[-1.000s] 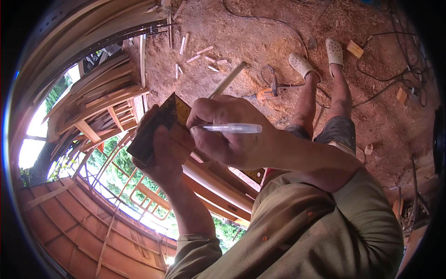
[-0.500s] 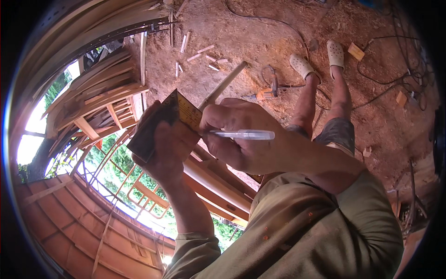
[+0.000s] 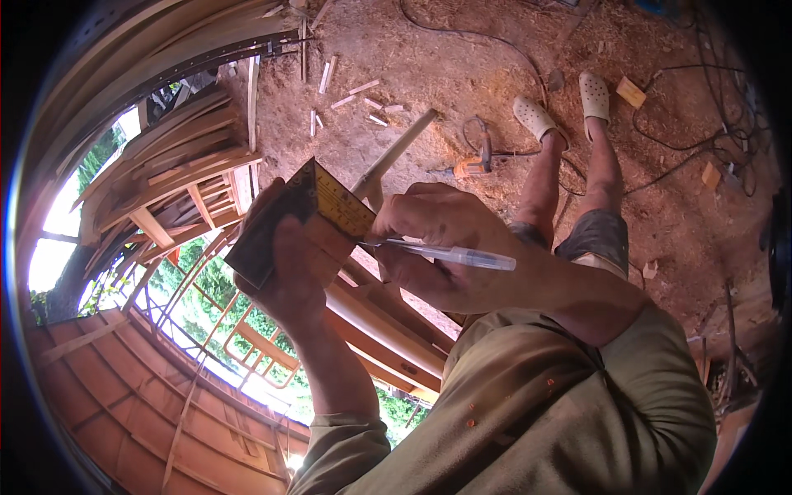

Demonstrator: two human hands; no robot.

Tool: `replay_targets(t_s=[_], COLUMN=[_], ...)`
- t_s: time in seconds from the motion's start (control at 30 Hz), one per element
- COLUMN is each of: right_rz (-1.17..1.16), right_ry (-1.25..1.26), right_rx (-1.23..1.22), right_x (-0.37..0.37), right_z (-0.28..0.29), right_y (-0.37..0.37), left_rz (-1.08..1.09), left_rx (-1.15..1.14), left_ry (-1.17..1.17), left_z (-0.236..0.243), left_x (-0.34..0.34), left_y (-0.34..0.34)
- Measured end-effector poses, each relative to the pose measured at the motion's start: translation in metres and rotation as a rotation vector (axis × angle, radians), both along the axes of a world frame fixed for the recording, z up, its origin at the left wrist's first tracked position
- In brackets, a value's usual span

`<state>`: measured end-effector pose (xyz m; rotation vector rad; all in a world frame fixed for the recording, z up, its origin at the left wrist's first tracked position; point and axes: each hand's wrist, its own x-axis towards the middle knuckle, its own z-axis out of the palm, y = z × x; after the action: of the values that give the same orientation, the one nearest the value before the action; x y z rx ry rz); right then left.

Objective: The person uses a tape measure and a pencil to mark measurements on a wooden furniture frame. They then use a square and a pencil to draw lines on the end of a wooden piece.

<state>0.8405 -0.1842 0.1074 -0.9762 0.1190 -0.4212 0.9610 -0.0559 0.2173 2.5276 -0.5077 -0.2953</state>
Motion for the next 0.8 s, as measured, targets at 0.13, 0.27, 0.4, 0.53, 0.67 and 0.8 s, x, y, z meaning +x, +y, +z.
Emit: replay_targets(t_s=[0.13,0.27,0.4,0.53,0.67,0.8], right_rz=[0.029,0.204,0.127,0.096,0.157,0.042], right_ry=[0.012,0.027,0.046,0.027,0.040,0.000], right_rx=[0.011,-0.189,-0.064,-0.001,-0.155,-0.031], right_x=[-0.001,-0.004,-0.004,-0.006,-0.009,-0.007], right_z=[0.000,0.001,0.002,0.000,0.001,0.002], right_y=[0.003,-0.010,-0.007,-0.001,-0.006,0.003], left_rz=[-0.019,-0.023,0.014,-0.045,-0.036,-0.069], left_rx=[-0.025,-0.059,-0.056,-0.043,-0.034,-0.044], left_ry=[-0.030,-0.004,-0.007,-0.028,-0.026,-0.027], left_z=[-0.002,-0.002,-0.002,-0.003,-0.003,-0.002], left_x=[-0.001,0.000,-0.003,0.000,-0.002,0.001], left_y=[-0.001,0.001,0.000,0.002,0.002,0.005])
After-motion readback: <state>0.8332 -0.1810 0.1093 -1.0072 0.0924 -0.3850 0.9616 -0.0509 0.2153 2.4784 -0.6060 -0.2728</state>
